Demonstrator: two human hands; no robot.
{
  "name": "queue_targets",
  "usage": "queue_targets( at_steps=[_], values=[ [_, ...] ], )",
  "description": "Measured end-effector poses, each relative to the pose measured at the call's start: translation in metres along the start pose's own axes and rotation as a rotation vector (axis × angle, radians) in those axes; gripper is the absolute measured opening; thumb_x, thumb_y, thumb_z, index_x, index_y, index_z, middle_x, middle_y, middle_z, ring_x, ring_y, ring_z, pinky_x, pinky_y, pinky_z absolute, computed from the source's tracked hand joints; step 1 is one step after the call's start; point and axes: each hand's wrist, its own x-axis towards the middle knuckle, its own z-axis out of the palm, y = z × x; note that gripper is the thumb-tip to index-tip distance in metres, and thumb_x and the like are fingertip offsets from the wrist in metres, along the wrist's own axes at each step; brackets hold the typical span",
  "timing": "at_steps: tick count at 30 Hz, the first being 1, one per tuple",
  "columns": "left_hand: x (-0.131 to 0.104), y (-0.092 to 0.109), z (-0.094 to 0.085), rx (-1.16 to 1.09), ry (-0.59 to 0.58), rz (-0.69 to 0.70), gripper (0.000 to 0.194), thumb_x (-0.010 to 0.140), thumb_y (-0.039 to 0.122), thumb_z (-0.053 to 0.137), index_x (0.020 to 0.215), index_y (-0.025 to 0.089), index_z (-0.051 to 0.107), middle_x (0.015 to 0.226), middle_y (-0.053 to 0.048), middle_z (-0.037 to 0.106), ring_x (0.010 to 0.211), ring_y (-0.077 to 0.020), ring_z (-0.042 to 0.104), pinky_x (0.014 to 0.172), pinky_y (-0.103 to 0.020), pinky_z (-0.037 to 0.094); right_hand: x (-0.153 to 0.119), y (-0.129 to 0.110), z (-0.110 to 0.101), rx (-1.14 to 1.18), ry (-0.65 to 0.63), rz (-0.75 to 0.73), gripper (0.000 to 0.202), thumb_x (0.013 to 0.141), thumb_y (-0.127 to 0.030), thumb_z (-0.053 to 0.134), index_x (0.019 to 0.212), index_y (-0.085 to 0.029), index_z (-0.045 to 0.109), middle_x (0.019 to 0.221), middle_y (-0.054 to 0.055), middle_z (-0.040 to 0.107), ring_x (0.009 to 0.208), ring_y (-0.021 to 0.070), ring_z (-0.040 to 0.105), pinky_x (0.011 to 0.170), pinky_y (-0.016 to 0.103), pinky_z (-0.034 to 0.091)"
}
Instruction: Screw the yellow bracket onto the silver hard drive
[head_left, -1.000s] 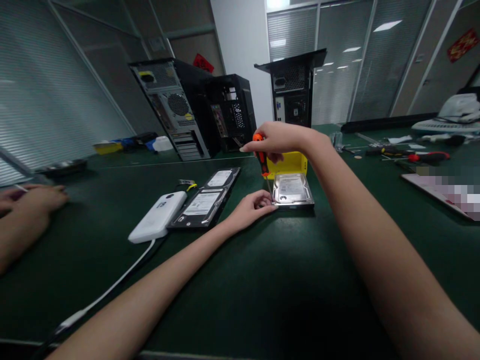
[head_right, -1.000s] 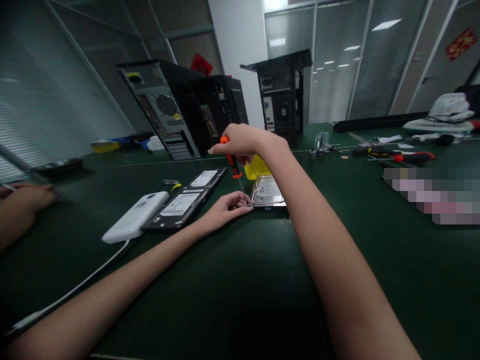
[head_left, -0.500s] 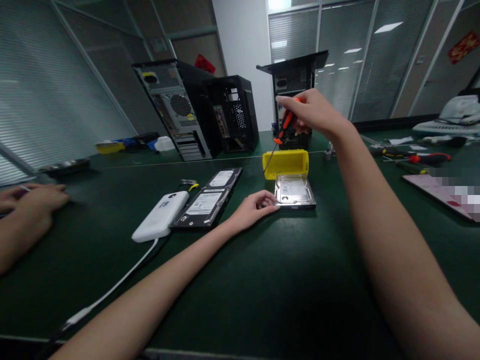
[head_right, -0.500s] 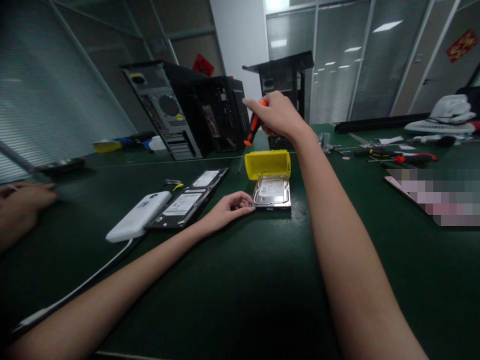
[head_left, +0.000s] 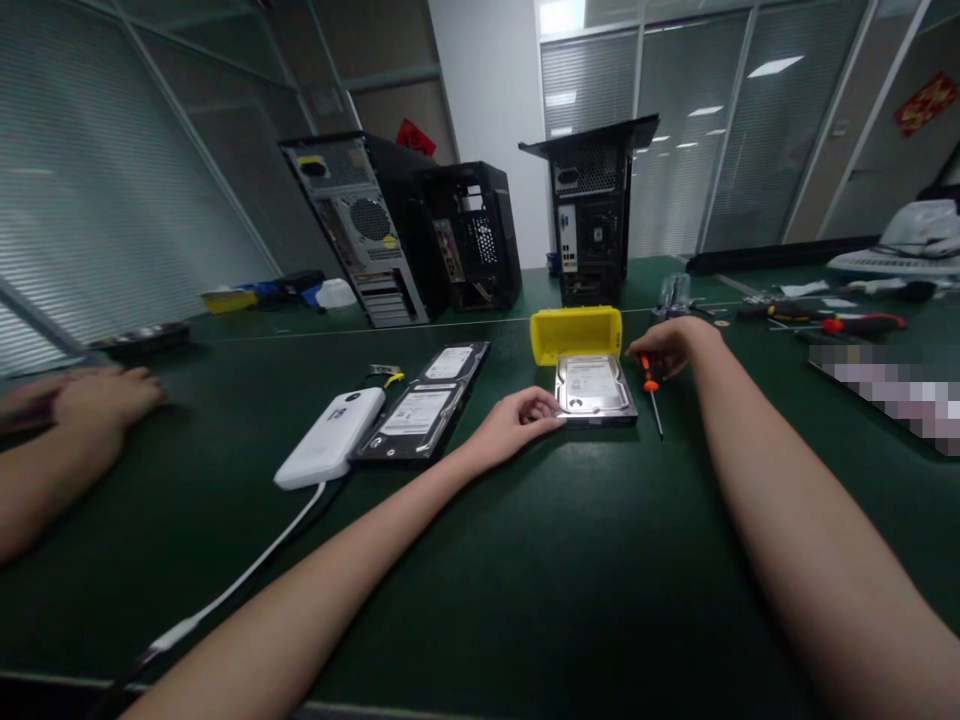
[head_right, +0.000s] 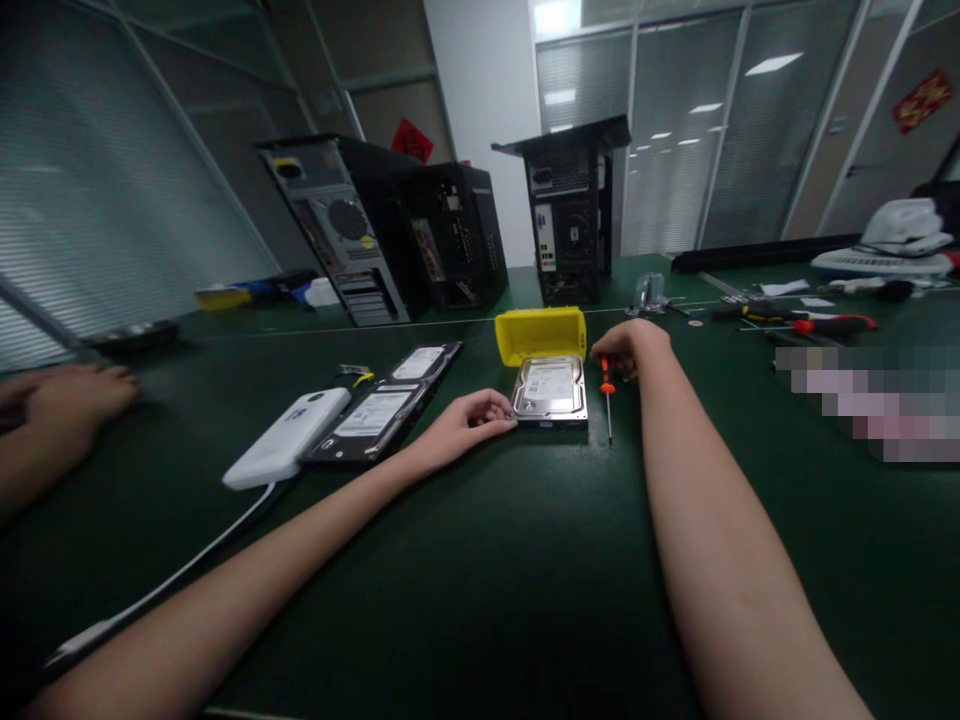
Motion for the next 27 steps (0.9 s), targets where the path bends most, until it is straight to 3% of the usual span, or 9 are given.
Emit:
queue_targets(
  at_steps=[3,6,9,11,14,16,18,21,27],
  values=[
    [-0.001,0.001,0.000,0.006,0.002,0.005,0.031,0.081,0.040,0.061,0.099,0.015,0.059,0.085,-0.003,0.059,0.078,-0.0139,0.054,0.071,-0.026,0.042,0.005,-0.002,0.000,-0.003,-0.115,0.099,0.029,0.085,-0.039,0.052,0.076,-0.012,0.059,0.060,0.005,0.056,0.059,0.0140,0.058,0.062,0.030,0.054],
    [-0.002,0.002,0.000,0.013,0.006,0.006,0.031,0.081,0.040,0.061,0.099,0.015,0.060,0.085,-0.003,0.059,0.078,-0.0139,0.054,0.070,-0.026,0.042,-0.004,-0.012,-0.017,-0.015,-0.111,0.104,0.030,0.085,-0.038,0.052,0.089,-0.010,0.061,0.073,0.009,0.061,0.069,0.0166,0.061,0.068,0.032,0.053],
    [-0.002,0.003,0.000,0.021,0.012,0.002,0.030,0.081,0.039,0.061,0.099,0.015,0.060,0.084,-0.002,0.058,0.077,-0.0134,0.053,0.069,-0.025,0.041,-0.016,-0.028,-0.032,0.003,-0.080,-0.025,0.032,0.087,-0.036,0.050,0.097,-0.007,0.061,0.081,0.010,0.063,0.070,0.0141,0.062,0.071,0.029,0.053],
    [-0.003,0.004,0.000,0.026,0.016,-0.003,0.030,0.081,0.040,0.061,0.098,0.015,0.060,0.083,-0.002,0.058,0.076,-0.0132,0.052,0.068,-0.025,0.041,-0.019,-0.041,-0.031,0.030,-0.104,-0.177,0.034,0.085,-0.038,0.052,0.103,-0.011,0.061,0.091,0.009,0.066,0.071,0.0111,0.063,0.072,0.025,0.053],
    [-0.003,0.004,0.000,0.022,0.022,-0.001,0.030,0.081,0.040,0.061,0.098,0.015,0.060,0.084,-0.002,0.058,0.076,-0.0132,0.053,0.068,-0.025,0.041,-0.010,-0.059,-0.011,-0.011,-0.051,-0.344,0.032,0.086,-0.034,0.051,0.108,-0.014,0.063,0.102,0.009,0.068,0.082,0.0133,0.065,0.074,0.024,0.053],
    [-0.003,0.004,0.000,0.015,0.025,0.002,0.030,0.081,0.040,0.061,0.098,0.015,0.060,0.085,-0.002,0.059,0.077,-0.0135,0.053,0.069,-0.025,0.041,0.001,-0.066,0.008,-0.080,0.059,-0.405,0.033,0.085,-0.031,0.051,0.109,-0.013,0.065,0.106,0.012,0.068,0.092,0.0195,0.065,0.080,0.029,0.051],
    [-0.003,0.003,0.000,0.016,0.026,-0.002,0.030,0.080,0.040,0.061,0.098,0.015,0.060,0.085,-0.003,0.059,0.078,-0.0144,0.054,0.069,-0.026,0.042,0.014,-0.069,0.028,-0.148,0.180,-0.472,0.032,0.085,-0.028,0.052,0.108,-0.014,0.067,0.118,0.012,0.064,0.108,0.0234,0.060,0.093,0.031,0.044],
    [-0.003,0.002,0.001,0.029,0.032,-0.010,0.030,0.080,0.040,0.062,0.097,0.015,0.061,0.085,-0.003,0.060,0.079,-0.0152,0.055,0.070,-0.026,0.042,0.026,-0.066,0.051,-0.212,0.286,-0.557,0.039,0.091,-0.031,0.040,0.121,-0.019,0.062,0.128,0.008,0.058,0.118,0.0224,0.053,0.100,0.031,0.038],
    [-0.003,-0.001,0.001,0.023,0.036,0.015,0.028,0.080,0.038,0.063,0.097,0.015,0.061,0.084,-0.002,0.060,0.078,-0.0146,0.055,0.070,-0.026,0.042,0.037,-0.061,0.067,-0.325,0.363,-0.612,0.049,0.095,-0.037,0.025,0.129,-0.019,0.055,0.137,0.009,0.051,0.124,0.0278,0.047,0.101,0.043,0.034]
  ],
)
